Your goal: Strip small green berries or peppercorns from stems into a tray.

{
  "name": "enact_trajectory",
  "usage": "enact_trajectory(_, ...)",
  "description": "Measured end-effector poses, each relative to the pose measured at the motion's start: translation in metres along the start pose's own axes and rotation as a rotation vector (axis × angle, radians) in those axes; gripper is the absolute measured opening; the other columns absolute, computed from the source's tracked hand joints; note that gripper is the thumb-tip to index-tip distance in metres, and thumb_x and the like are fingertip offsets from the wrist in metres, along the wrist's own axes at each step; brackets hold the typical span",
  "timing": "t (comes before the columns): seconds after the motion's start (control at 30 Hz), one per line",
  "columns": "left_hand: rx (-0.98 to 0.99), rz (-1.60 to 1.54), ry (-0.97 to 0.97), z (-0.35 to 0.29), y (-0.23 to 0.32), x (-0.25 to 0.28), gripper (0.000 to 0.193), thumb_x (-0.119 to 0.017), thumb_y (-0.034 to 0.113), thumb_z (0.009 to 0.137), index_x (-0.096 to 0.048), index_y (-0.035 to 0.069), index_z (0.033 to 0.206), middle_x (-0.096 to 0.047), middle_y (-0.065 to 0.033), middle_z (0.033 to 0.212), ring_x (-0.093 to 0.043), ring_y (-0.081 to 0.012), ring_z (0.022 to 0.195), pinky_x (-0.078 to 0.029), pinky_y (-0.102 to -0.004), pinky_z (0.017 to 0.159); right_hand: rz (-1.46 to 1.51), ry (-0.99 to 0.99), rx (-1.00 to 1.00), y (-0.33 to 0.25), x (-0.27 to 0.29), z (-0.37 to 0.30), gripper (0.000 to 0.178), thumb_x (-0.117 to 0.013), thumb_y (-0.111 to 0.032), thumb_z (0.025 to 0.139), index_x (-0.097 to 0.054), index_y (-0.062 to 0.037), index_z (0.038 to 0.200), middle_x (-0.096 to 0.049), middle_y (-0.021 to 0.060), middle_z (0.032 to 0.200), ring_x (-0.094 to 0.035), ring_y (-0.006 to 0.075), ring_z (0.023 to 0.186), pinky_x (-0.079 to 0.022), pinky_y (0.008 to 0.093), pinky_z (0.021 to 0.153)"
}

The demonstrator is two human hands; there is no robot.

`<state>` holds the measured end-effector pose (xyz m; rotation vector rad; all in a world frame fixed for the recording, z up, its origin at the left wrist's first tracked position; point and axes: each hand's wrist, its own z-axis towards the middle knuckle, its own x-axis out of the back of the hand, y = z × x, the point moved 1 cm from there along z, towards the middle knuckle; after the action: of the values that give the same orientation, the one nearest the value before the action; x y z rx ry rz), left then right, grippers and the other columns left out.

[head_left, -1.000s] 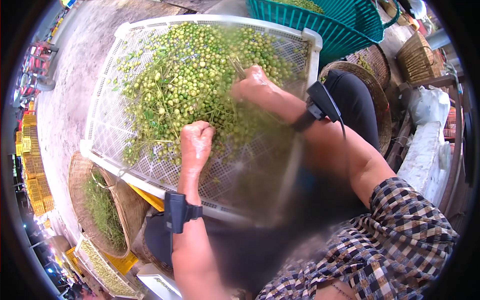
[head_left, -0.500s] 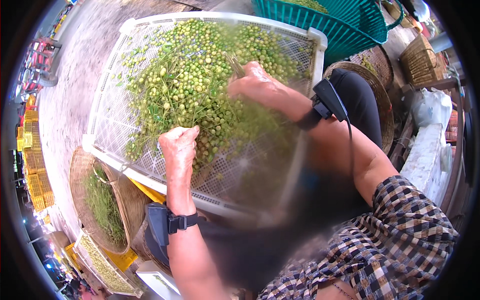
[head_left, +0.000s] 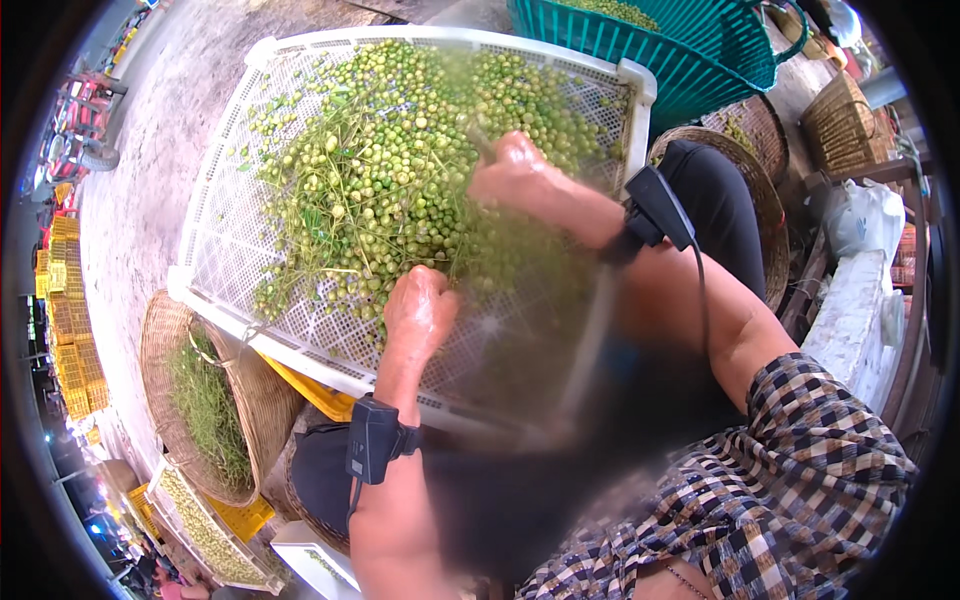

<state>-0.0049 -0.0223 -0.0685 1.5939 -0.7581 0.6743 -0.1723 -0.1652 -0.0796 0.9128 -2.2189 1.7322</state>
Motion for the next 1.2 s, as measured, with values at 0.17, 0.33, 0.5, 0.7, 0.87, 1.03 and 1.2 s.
enact_trajectory(0.17,0.186,0.092,-0.174,-0.007,0.002,0.015,0.023,-0.064,0.02,0.071,-0.063,-0.001,0.061,-0.061,-0.0178,0.061,-0.06,-0.0324,0.056,-0.046,-0.0414,0.057,-0.021,0.168,0.108,-0.013,0.027,0.007,0.013,-0.06,-0.01,0.07,-0.06,-0.0012,0.061,-0.056,0.0123,0.056,-0.051,0.0216,0.049,-0.041,0.0403,0.047)
enact_trajectory(0.33,0.428,-0.88,0.074,0.003,0.021,0.051,0.023,-0.057,0.018,0.089,-0.063,-0.001,0.077,-0.055,0.0,0.06,-0.053,-0.0109,0.05,-0.038,-0.022,0.042,-0.231,0.21,1.175,-0.007,0.041,-0.003,0.011,-0.057,0.001,0.077,-0.066,-0.006,0.08,-0.059,0.0085,0.068,-0.056,0.0178,0.066,-0.044,0.0298,0.061)
enact_trajectory(0.5,0.473,-1.412,0.102,0.008,-0.001,0.047,0.025,-0.051,0.021,0.094,-0.058,-0.003,0.096,-0.061,-0.0082,0.078,-0.062,-0.0183,0.062,-0.051,-0.0222,0.047,0.807,-0.37,0.072,-0.027,0.027,-0.005,0.023,-0.067,-0.023,0.08,-0.065,-0.0003,0.086,-0.062,0.0059,0.076,-0.059,0.0174,0.073,-0.047,0.0322,0.067)
enact_trajectory(0.7,0.277,-1.755,-0.05,0.007,0.004,0.05,0.06,-0.033,0.046,0.098,-0.053,-0.011,0.104,-0.06,-0.0229,0.102,-0.059,-0.0384,0.1,-0.049,-0.0441,0.09,-0.223,-0.08,0.072,-0.05,0.022,-0.037,0.049,-0.072,-0.044,0.068,-0.063,0.0035,0.07,-0.064,0.0153,0.073,-0.063,0.0291,0.071,-0.05,0.041,0.069)
enact_trajectory(0.87,0.262,-1.689,-0.005,0.001,0.018,0.054,0.066,-0.03,0.048,0.098,-0.05,-0.013,0.111,-0.057,-0.0234,0.108,-0.057,-0.0355,0.104,-0.048,-0.0399,0.091,-0.108,0.397,0.521,-0.067,0.024,-0.055,0.032,-0.067,-0.029,0.074,-0.064,0.0026,0.073,-0.064,0.0227,0.078,-0.064,0.0369,0.073,-0.05,0.0442,0.066)
enact_trajectory(1.03,0.11,-1.589,0.034,-0.007,0.051,0.054,0.069,-0.027,0.049,0.098,-0.042,-0.014,0.123,-0.049,-0.0223,0.124,-0.048,-0.0299,0.117,-0.037,-0.0366,0.102,0.637,-0.263,-0.124,-0.063,-0.003,-0.078,0.028,-0.056,-0.027,0.087,-0.063,0.0001,0.087,-0.061,0.0103,0.074,-0.062,0.0192,0.064,-0.051,0.0311,0.055)
enact_trajectory(1.2,-0.09,-1.363,-0.024,-0.005,0.077,0.047,0.075,-0.023,0.051,0.097,-0.029,-0.013,0.135,-0.034,-0.0243,0.141,-0.033,-0.0305,0.132,-0.019,-0.0376,0.112,1.209,-0.566,-0.246,-0.037,-0.002,-0.078,0.022,-0.054,-0.019,0.088,-0.056,0.0009,0.098,-0.06,0.0152,0.089,-0.062,0.0241,0.073,-0.054,0.0331,0.061)
